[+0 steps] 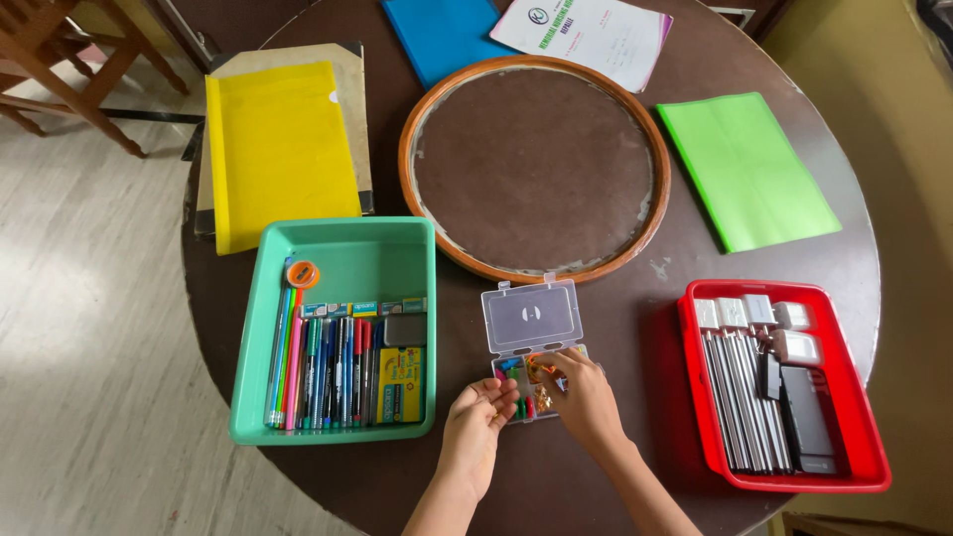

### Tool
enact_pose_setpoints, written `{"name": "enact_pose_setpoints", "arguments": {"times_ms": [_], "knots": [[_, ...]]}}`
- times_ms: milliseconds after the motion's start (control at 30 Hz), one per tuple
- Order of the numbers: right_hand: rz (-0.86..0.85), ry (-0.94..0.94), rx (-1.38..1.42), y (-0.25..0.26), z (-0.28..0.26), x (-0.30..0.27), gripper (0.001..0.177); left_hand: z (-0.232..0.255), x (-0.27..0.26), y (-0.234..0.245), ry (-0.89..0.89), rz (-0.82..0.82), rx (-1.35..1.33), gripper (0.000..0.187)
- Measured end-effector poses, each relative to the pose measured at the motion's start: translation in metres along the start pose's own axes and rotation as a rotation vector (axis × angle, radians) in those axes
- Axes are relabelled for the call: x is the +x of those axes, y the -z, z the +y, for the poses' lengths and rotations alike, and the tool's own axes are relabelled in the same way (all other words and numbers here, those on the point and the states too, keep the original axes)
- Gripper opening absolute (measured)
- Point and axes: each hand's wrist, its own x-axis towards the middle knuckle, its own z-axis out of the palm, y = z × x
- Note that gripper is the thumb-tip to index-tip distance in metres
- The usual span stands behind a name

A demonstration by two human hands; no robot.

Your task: The person organizes stationery items on a round table. They place small rubber bands into a clear plastic case, then stack several colored folders and a document on top of a larger folder. The person also arranges a green tray containing pens and a red tray with clips on the table.

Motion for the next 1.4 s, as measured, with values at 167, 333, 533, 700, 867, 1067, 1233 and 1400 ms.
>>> {"name": "enact_pose_setpoints", "arguments": {"times_ms": [167, 333, 533, 700, 867, 1067, 1233, 1400], "knots": [[0.082, 0.156, -0.136, -0.001, 0.0, -0.008, 0.02, 0.023, -0.012, -0.011, -0.015, 0.004, 0.026, 0.022], [0.142, 0.327, -0.264, -0.001, -0.008, -0.016, 0.028, 0.044, -0.011, -0.017, 0.007, -0.029, 0.049, 0.022], [0.18, -0.112, 0.242, -0.008, -0.043, -0.041, 0.023, 0.038, 0.0, -0.02, 0.075, -0.048, 0.157, 0.025], [0.287, -0.244, 0.493, -0.025, -0.053, -0.051, 0.024, 0.02, 0.002, -0.024, 0.079, -0.149, 0.265, 0.027], [0.414, -0.286, 0.327, -0.019, -0.033, -0.053, 0.021, 0.02, 0.001, -0.022, 0.088, -0.257, 0.324, 0.037], [0.552, -0.362, 0.222, -0.007, -0.004, -0.037, 0.018, 0.032, 0.0, 0.005, 0.137, -0.231, 0.382, 0.042], [0.49, -0.292, 0.121, -0.016, 0.011, -0.019, 0.021, 0.038, 0.003, 0.024, 0.093, -0.223, 0.386, 0.04], [0.464, -0.345, 0.152, -0.015, 0.027, -0.014, 0.018, 0.04, 0.012, 0.032, 0.014, -0.159, 0.415, 0.042]]}}
